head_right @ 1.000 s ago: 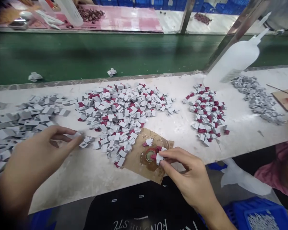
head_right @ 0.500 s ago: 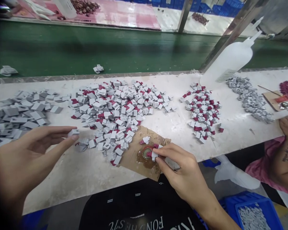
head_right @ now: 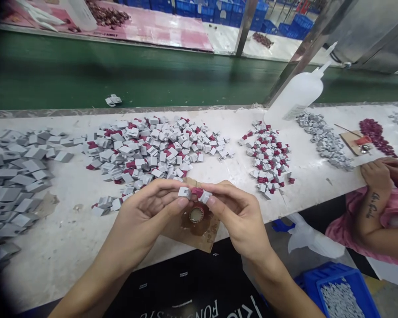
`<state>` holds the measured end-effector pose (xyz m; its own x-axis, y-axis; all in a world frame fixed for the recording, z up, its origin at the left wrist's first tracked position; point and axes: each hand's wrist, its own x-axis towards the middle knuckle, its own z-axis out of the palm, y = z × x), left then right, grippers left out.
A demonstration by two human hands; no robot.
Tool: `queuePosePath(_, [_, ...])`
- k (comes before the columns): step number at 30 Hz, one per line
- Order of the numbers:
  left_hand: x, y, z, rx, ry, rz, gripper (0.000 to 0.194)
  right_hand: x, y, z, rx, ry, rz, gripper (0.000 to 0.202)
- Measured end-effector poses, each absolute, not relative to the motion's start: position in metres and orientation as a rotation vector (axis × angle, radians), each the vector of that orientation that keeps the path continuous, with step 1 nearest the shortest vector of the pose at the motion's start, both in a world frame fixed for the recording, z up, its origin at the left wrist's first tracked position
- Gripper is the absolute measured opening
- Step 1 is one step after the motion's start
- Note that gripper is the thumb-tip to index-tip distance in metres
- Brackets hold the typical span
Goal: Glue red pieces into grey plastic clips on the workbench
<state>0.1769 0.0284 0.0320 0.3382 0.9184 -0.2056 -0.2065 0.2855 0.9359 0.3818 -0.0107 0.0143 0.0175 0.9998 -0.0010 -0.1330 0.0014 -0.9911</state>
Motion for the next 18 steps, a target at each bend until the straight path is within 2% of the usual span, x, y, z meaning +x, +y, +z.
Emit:
queuePosePath(10, [0.179, 0.033, 0.026, 1.069, 0.959, 0.902, 0.010, 0.380, -0.007, 0.020, -1.244, -1.182, 1.144, 0.016])
queuePosePath(18, [0.171, 0.039, 0.035, 1.389, 1.025, 0.801, 0.013, 0.384, 0.004, 0.025, -1.144, -1.187, 1.275, 0.011])
